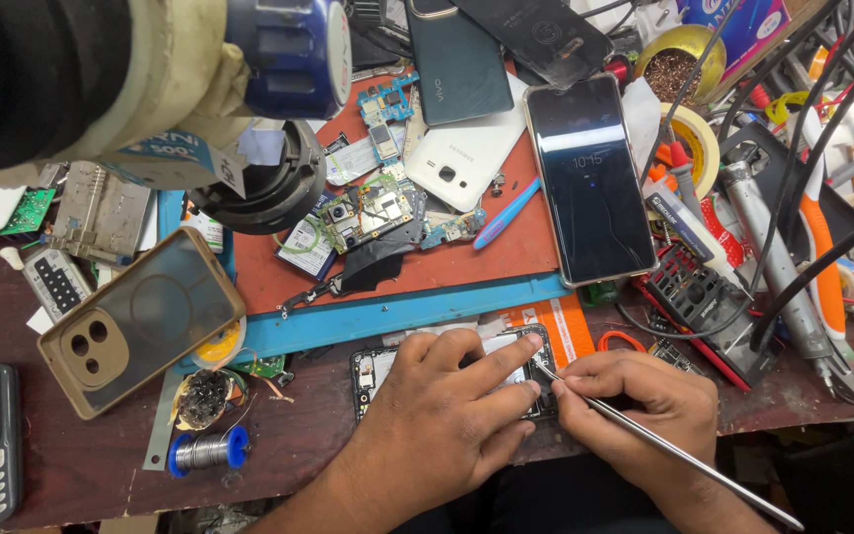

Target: The person repairs a disassembled smartphone on a cluttered workbench. They pry at the phone's internal components with a metal spudger, use tweezers to lift and reposition small parts, then pick up a soldering iron and work on the phone's board while looking through a bench microscope.

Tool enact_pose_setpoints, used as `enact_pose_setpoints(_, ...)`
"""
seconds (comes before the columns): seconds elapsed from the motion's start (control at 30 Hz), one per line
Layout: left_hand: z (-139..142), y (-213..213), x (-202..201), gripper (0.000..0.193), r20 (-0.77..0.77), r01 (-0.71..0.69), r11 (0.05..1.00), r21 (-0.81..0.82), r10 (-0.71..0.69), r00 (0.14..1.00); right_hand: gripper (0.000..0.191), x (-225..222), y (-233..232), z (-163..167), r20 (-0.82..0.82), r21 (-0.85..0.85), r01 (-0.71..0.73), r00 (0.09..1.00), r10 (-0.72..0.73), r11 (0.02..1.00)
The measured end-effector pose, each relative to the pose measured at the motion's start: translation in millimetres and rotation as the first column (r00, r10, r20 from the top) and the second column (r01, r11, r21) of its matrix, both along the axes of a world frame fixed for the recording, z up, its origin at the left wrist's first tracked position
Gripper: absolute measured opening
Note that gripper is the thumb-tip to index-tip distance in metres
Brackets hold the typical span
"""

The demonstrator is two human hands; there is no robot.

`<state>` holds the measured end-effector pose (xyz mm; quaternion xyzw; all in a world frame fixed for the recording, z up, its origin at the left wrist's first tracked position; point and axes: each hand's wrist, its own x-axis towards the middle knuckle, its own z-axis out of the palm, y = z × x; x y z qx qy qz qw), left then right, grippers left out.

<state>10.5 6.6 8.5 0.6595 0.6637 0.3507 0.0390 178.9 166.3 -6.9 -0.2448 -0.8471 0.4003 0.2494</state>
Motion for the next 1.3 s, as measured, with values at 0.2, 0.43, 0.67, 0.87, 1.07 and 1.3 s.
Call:
enact_pose_setpoints(0.2,-0.3,-0.5,0.1,0.027,0.008,-0.001,1.000,-0.003,0.001,1.000,0.009,0.2,-0.2,-0.9,-0.007,0.005,-0.005,1.000,0.005,1.000)
enact_pose_setpoints(0.43,0.3,0.1,0.9,0.027,0.013,-0.005,1.000,0.000,0.005,1.000,0.009,-0.1,-0.5,-0.4,-0.012,0.013,-0.004,1.000,0.004,1.000)
enact_pose_setpoints(0.67,0.7,0.1,0.5,0.028,0.010,-0.002,1.000,-0.006,0.002,1.000,0.010,-1.1,-0.6,-0.1,-0.016,0.022,-0.007,1.000,0.007,1.000)
enact_pose_setpoints(0.87,0.8,-0.6,0.2,0.029,0.003,-0.004,1.000,-0.007,0.004,1.000,0.010,-2.4,-1.6,-1.1,-0.037,0.039,-0.015,0.999,0.016,0.999)
enact_pose_setpoints(1.07,0.1,0.4,0.1,0.029,-0.013,0.000,1.000,-0.009,0.000,1.000,0.010,-2.7,-1.2,-0.9,-0.031,0.059,-0.018,0.999,0.020,0.998)
enact_pose_setpoints(1.3,-0.9,0.8,0.0,0.029,-0.022,-0.002,1.000,0.002,0.002,1.000,0.008,-2.8,-1.1,-0.3,-0.042,0.004,-0.015,0.999,0.015,1.000)
